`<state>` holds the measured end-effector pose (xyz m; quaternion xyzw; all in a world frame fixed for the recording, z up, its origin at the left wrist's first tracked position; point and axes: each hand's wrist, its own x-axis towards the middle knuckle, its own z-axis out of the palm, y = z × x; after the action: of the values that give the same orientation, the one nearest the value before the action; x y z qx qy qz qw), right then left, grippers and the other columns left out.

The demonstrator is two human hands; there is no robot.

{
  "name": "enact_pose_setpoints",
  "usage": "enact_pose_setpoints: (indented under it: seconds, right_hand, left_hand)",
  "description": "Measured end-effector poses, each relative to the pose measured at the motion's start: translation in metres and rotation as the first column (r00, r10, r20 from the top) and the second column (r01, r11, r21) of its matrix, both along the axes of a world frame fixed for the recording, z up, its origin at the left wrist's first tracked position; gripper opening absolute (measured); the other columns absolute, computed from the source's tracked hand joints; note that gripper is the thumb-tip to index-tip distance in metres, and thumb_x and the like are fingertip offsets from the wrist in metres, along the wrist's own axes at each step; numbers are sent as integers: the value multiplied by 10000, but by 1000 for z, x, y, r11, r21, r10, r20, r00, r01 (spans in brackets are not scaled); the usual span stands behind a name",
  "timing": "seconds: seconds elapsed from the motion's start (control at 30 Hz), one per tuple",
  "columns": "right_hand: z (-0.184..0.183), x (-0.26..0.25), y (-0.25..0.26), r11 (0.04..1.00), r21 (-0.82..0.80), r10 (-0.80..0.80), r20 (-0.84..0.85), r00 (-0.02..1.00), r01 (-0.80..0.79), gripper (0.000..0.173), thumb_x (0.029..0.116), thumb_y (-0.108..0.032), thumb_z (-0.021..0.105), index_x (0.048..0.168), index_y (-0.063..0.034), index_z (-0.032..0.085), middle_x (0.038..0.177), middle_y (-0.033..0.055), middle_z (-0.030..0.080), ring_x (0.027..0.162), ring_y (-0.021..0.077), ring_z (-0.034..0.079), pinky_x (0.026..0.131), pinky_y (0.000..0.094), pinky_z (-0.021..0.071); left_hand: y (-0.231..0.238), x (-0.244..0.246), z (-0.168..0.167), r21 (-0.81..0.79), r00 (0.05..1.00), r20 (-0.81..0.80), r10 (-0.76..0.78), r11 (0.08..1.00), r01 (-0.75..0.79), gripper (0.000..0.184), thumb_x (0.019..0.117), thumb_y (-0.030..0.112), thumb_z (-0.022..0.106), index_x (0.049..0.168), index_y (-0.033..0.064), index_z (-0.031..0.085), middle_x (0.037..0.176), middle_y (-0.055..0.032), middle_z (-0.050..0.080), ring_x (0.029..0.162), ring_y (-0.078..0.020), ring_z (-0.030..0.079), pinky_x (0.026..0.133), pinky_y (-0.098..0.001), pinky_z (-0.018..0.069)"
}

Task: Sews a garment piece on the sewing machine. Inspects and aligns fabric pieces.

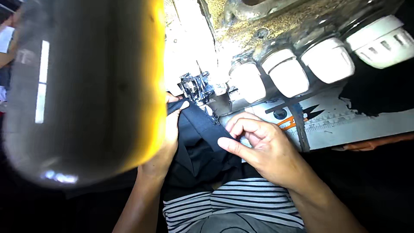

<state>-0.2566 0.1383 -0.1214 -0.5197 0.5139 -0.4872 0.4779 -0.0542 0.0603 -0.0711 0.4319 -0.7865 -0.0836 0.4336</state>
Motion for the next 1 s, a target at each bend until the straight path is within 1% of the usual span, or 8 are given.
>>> enact_pose_setpoints:
  seconds: [0.1, 0.23, 0.3, 0.43, 0.57, 0.77, 0.9, 1.0]
  right_hand:
    - [6, 2, 3, 996, 62, 55, 79, 995, -60, 176, 901, -201, 751, 777, -169, 631, 759, -69, 660, 640, -10, 588, 537, 124, 461]
    - [12, 7, 15, 997, 18, 76, -39, 996, -75, 182, 878, -217, 762, 830, -184, 589, 762, -89, 642, 639, -25, 587, 534, 118, 474]
    - [17, 3, 14, 985, -58, 150, -163, 975, -161, 127, 915, -261, 733, 1020, -224, 672, 835, -120, 665, 702, -44, 622, 585, 109, 525]
    - [33, -5, 3, 962, -9, 254, -319, 913, -271, 515, 916, -301, 704, 1415, -400, 623, 742, -162, 615, 592, -64, 544, 513, 124, 467]
    - [33, -6, 3, 957, 56, 289, -210, 934, -284, 574, 910, -288, 717, 1458, -396, 585, 709, -151, 584, 569, -50, 520, 492, 121, 441]
    - [33, -4, -8, 990, 92, 119, -95, 988, -110, 718, 877, -243, 778, 1542, -250, 506, 678, -117, 615, 541, -10, 553, 474, 125, 464]
    - [30, -2, -11, 989, 95, 118, -49, 992, -113, 743, 867, -230, 798, 1545, -207, 496, 664, -111, 628, 523, 1, 558, 463, 130, 470]
    - [29, 1, -7, 991, 91, 101, -11, 995, -100, 755, 855, -195, 816, 1537, -227, 494, 675, -82, 637, 528, 31, 581, 469, 140, 490]
  left_hand:
    - [9, 10, -2, 10, 997, 61, 54, 998, -54, 109, 918, 63, 738, 1011, 26, 694, 1002, -20, 709, 970, -40, 673, 866, -204, 552]
    - [10, 16, 14, 77, 968, 230, 97, 990, -117, 146, 887, 175, 794, 968, 63, 747, 937, -34, 743, 881, -69, 695, 776, -254, 551]
    - [4, 13, 29, 157, 942, 325, 78, 978, -135, 158, 895, 222, 793, 996, 117, 731, 924, 5, 730, 856, -64, 684, 741, -270, 541]
    - [-4, 11, 37, 270, 913, 403, 61, 946, -182, 175, 916, 299, 768, 1043, 197, 703, 886, 30, 708, 782, -115, 667, 641, -381, 516]
    - [0, 9, 17, 222, 924, 363, 120, 952, -211, 240, 966, 358, 683, 1115, 171, 702, 1037, 4, 678, 1010, -188, 617, 854, -471, 445]
    - [-13, -7, 9, 156, 964, 253, 85, 979, -128, 197, 958, 135, 662, 1099, -2, 670, 1031, -131, 691, 997, -94, 660, 899, -251, 506]
    - [-28, -5, 5, 154, 970, 228, 89, 980, -126, 235, 908, 133, 646, 1089, -17, 657, 983, -70, 684, 942, 36, 617, 849, -134, 464]
    - [-37, -1, 0, 157, 966, 241, 92, 979, -133, 263, 906, 212, 646, 1126, 79, 703, 1055, -22, 724, 1051, -34, 637, 963, -333, 453]
